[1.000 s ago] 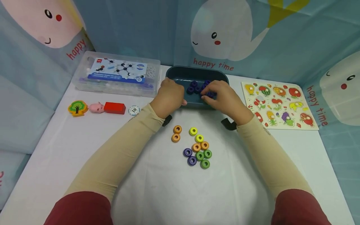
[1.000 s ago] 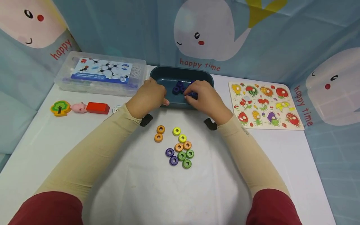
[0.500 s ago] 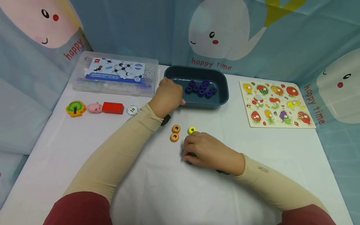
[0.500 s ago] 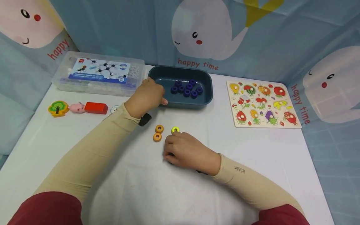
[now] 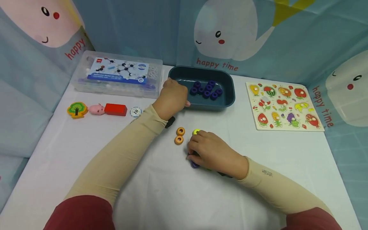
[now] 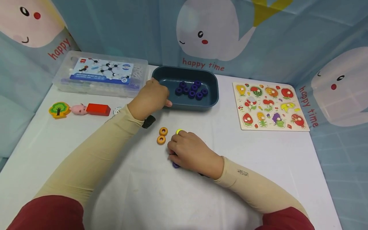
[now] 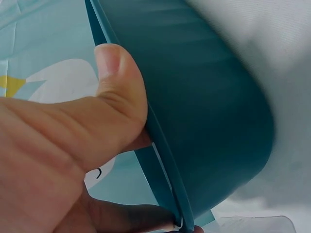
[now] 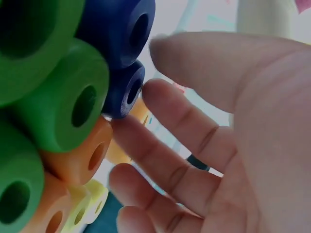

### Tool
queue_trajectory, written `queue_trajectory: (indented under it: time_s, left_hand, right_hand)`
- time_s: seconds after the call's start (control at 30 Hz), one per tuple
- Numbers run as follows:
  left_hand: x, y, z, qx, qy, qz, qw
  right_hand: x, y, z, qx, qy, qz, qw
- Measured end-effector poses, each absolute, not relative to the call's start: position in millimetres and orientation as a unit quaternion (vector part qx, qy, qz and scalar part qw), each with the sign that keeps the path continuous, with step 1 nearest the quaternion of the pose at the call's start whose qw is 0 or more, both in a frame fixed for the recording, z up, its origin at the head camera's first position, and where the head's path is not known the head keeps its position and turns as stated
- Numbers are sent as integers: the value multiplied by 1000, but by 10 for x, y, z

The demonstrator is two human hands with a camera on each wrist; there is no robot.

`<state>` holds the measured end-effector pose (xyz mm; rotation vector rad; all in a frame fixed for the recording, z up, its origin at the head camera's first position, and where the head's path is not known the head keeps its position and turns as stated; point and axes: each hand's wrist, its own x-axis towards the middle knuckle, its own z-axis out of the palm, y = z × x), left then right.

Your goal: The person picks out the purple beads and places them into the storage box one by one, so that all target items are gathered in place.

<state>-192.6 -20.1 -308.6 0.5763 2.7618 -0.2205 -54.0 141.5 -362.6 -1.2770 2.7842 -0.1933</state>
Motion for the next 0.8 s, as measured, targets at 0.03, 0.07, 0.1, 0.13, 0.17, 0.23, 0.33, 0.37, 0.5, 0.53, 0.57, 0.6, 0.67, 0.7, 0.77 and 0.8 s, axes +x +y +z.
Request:
queue_trajectory:
  time_s: [0.03, 0.07, 0.1, 0.13, 0.17, 0.23, 0.33, 0.37, 0.5, 0.53, 0.57, 0.6, 0.67, 0.7, 0.77, 0.8]
  left_hand:
    - [-1927, -201, -3086, 201, 964, -75, 156]
    - [-1928, -200, -3087, 200, 964, -74, 156]
    - [-1928, -199, -3088, 200, 964, -73, 156]
    - [-1929, -199, -3088, 199, 964, -73, 157]
    - [-1929, -198, -3088, 198, 965, -72, 158]
    - [-1930, -198, -3088, 197, 965, -72, 159]
    - [-1934, -201, -3088, 196, 965, -73, 159]
    - [-1934, -200, -3087, 196, 965, -71, 159]
    - [-1938, -201, -3086, 196, 965, -67, 162]
    - [-1938, -202, -3086, 197, 965, -67, 162]
    - [-1938, -202, -3087, 198, 965, -68, 161]
    - [-1939, -203, -3089, 199, 964, -70, 159]
    - [-1942, -203, -3095, 203, 964, -74, 157]
    - [-1942, -203, -3097, 204, 964, -75, 156]
    - [-1944, -205, -3103, 204, 963, -77, 156]
    - [-1945, -205, -3106, 203, 963, -76, 157]
  right_hand:
    - [-537, 1412, -3626, -414, 908, -60, 40]
    - [-536, 1410, -3628, -411, 908, -60, 45]
    - [-535, 1406, -3628, -408, 910, -60, 48]
    - [-534, 1402, -3627, -406, 910, -60, 50]
    - [-534, 1399, -3628, -404, 912, -60, 51]
    - [-541, 1386, -3634, -403, 912, -63, 46]
    - [-544, 1364, -3648, -408, 909, -74, 35]
    - [-542, 1358, -3654, -412, 907, -79, 34]
    - [-515, 1339, -3668, -425, 900, -90, 38]
    - [-509, 1338, -3669, -422, 901, -91, 41]
    - [-503, 1335, -3666, -420, 902, -92, 44]
    - [-500, 1332, -3666, -416, 904, -90, 47]
    - [-495, 1328, -3669, -408, 907, -88, 51]
    - [-495, 1327, -3672, -405, 909, -86, 50]
    - [-497, 1324, -3676, -408, 908, -85, 47]
    - [-498, 1325, -3677, -409, 908, -83, 43]
